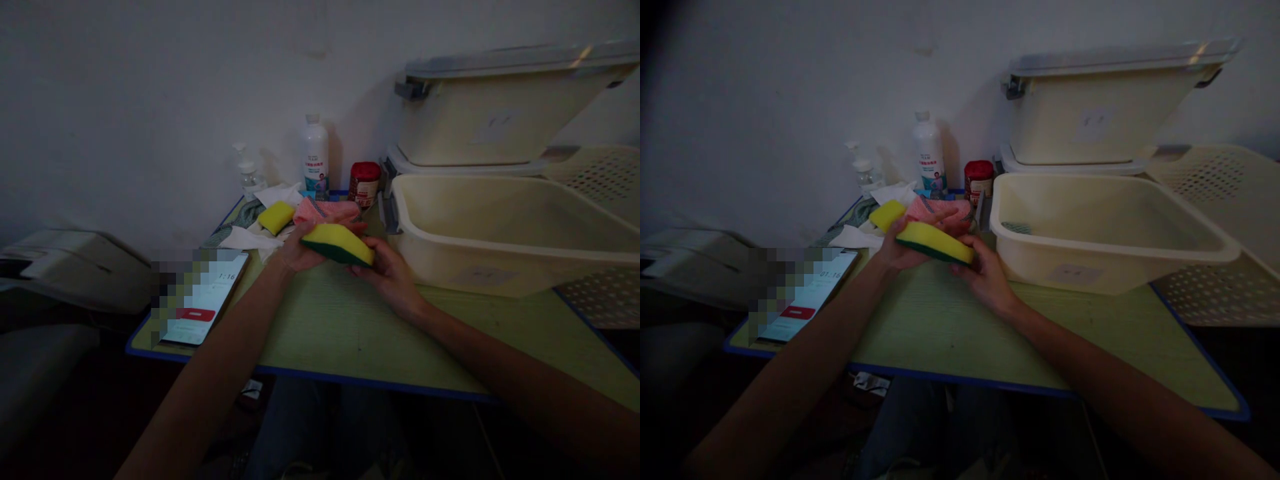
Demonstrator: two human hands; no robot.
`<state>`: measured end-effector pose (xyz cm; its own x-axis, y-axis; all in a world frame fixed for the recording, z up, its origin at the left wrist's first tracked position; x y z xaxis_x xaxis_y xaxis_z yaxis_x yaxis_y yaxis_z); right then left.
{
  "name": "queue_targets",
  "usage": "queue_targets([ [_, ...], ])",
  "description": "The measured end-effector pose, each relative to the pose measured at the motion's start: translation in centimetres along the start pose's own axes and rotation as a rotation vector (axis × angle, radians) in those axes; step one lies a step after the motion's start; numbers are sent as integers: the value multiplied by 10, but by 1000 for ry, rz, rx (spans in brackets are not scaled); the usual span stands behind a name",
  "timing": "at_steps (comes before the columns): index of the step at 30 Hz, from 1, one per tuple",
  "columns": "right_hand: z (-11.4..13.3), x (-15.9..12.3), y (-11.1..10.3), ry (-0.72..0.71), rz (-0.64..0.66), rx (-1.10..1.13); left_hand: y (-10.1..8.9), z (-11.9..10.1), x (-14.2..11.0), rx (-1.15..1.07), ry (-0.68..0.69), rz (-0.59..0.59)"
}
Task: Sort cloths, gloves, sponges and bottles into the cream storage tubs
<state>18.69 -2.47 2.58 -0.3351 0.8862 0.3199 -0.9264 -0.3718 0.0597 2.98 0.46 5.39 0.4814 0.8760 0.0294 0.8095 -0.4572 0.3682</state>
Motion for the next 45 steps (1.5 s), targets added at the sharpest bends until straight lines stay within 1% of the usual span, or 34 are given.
queue_targets([
  [3, 1, 0, -1, -57, 3, -47, -4, -2, -5, 97, 70, 222],
  [5, 3, -1, -2, -71, 6, -50, -8, -2, -6, 160, 73, 295],
  [7, 5, -2, -2, -69, 6, -33, -11, -3, -6, 233, 96, 316],
  [10, 6, -3, -2, -48, 28, 1, -12, -5, -5, 343, 137, 315],
  [13, 7, -3, -2, -33, 66, 91, -11, -7, -5, 432, 174, 343],
  [16, 6, -3, -1, -39, 67, 168, -13, -7, -4, 533, 197, 352],
  [18, 6, -3, 2, -45, 57, 194, -15, -4, -3, 609, 146, 342],
  [20, 6, -4, 4, -48, 65, 241, -16, 0, -1, 667, 64, 335],
  [23, 6, -4, 6, -55, 66, 288, -13, 3, -1, 658, -5, 334],
  [29, 1, -3, 2, 3, 29, 303, -2, 1, -2, 479, -36, 249],
  [31, 1, -3, 2, 5, 19, 335, 0, 2, -1, 455, -40, 210],
  [34, 3, -3, 3, -5, 4, 349, 2, 5, 3, 452, -4, 141],
  [39, 7, -2, 4, 2, -37, 258, 4, 9, 8, 480, 72, -6],
  [42, 6, -1, 6, 59, -10, 195, 3, 8, 9, 487, 152, -110],
  [45, 5, -1, 8, 64, 16, 158, 0, 6, 10, 432, 188, -234],
])
Point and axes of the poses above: each hand's wrist, its own x-axis towards the middle knuckle, its own y-axis out of the palm, z = x × y, the point moved 2 cm from there along x, towards the middle knuckle, and after that the axes turned 9 degrees about x, right-handed, at the moved point
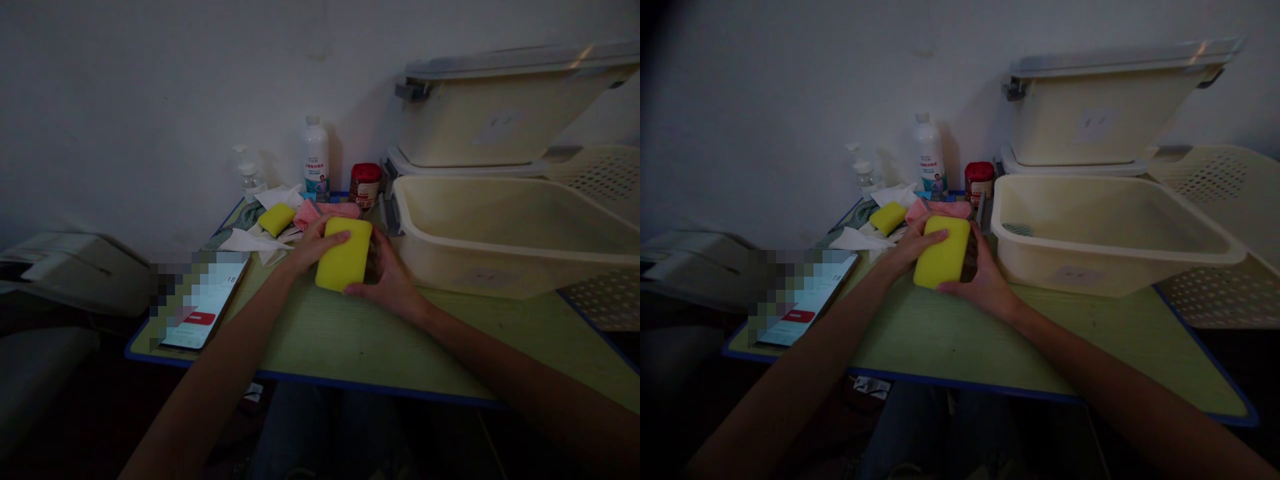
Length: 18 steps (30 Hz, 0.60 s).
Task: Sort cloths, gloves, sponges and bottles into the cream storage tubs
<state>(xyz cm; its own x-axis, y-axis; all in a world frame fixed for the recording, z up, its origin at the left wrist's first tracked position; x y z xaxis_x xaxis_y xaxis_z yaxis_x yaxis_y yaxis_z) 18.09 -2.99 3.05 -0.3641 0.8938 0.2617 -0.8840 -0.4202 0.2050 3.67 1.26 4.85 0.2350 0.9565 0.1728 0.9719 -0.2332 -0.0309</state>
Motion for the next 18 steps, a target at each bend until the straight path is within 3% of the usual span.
queue_targets([
  [8, -3, -5, 2, 141, 57, 105, 0, 3, 3, -14, -29, -179],
  [18, -4, -6, 0, 133, 64, 149, -4, -2, 4, -45, -49, -215],
])
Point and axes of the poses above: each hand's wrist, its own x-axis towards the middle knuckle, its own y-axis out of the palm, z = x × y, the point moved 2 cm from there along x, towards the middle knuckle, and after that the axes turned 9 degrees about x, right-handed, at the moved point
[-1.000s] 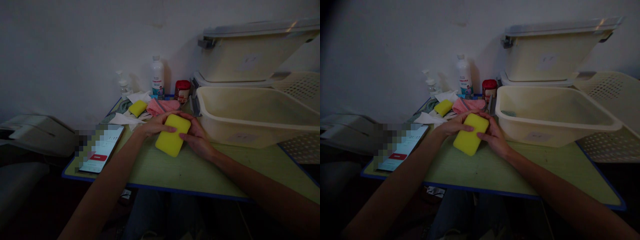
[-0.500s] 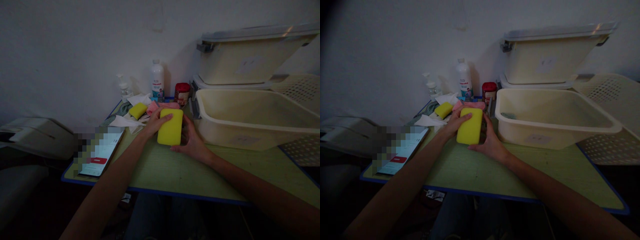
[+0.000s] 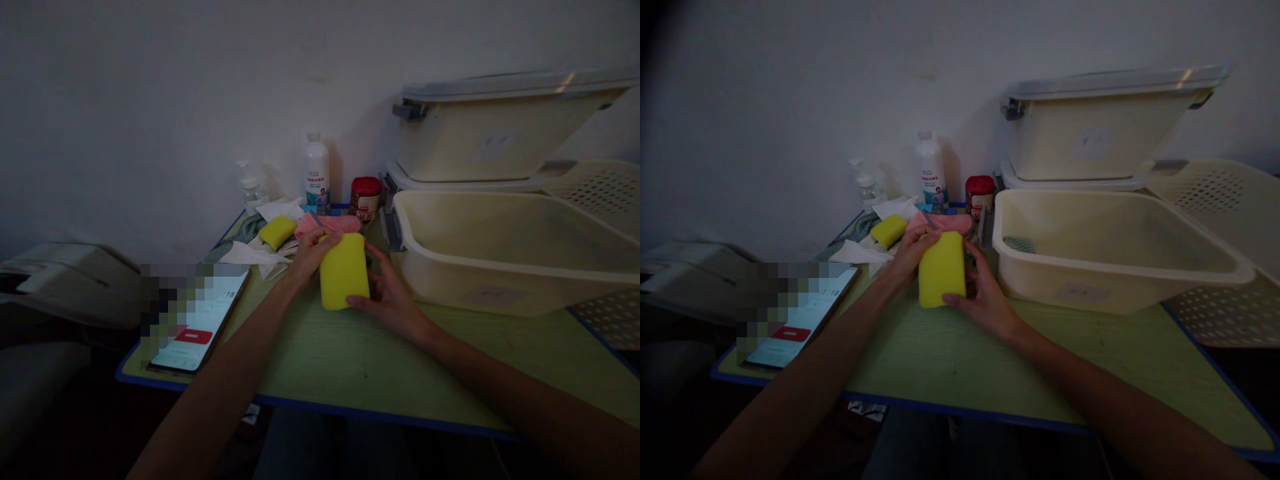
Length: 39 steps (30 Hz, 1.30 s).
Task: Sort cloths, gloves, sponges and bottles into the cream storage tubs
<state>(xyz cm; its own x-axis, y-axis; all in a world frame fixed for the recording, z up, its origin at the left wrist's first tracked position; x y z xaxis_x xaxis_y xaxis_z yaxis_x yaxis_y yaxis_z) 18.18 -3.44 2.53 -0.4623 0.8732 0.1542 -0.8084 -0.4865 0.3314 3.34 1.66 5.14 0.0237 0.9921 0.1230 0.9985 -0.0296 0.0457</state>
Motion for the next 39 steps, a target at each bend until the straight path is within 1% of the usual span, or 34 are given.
queue_targets([
  [2, 1, 0, -1, -9, -10, -43, -2, 0, 1, -28, -1, -3],
  [6, 4, 1, -4, -58, -85, -180, -8, 1, 4, -87, -4, -20],
  [9, 7, 1, -6, -120, -131, -258, -12, 0, 4, -107, -52, -27],
  [11, 9, 1, -7, -152, -145, -302, -14, 0, 4, -91, -86, -10],
  [15, 12, 0, -6, -152, -155, -356, -14, -1, 3, 11, -168, 85],
  [19, 13, -1, -3, -119, -190, -317, -13, -3, 1, 20, -136, 134],
  [21, 13, -1, -2, -105, -196, -286, -12, -3, -1, 23, -150, 204],
  [25, 15, -2, -2, -123, -256, -332, -10, 4, -5, 46, -268, 374],
  [27, 17, -2, -2, -127, -282, -362, -11, 9, -5, 54, -334, 406],
  [29, 17, -4, -2, -116, -292, -368, -13, 13, -5, 67, -368, 402],
  [32, 15, -5, -2, -105, -293, -328, -13, 13, -4, 59, -353, 381],
  [34, 13, -5, -3, -130, -272, -266, -12, 12, -3, 31, -334, 367],
  [37, 12, -4, -4, -184, -178, -159, -11, 11, -1, 11, -308, 352],
  [39, 12, -4, -3, -182, -129, -148, -10, 12, 0, 6, -282, 340],
])
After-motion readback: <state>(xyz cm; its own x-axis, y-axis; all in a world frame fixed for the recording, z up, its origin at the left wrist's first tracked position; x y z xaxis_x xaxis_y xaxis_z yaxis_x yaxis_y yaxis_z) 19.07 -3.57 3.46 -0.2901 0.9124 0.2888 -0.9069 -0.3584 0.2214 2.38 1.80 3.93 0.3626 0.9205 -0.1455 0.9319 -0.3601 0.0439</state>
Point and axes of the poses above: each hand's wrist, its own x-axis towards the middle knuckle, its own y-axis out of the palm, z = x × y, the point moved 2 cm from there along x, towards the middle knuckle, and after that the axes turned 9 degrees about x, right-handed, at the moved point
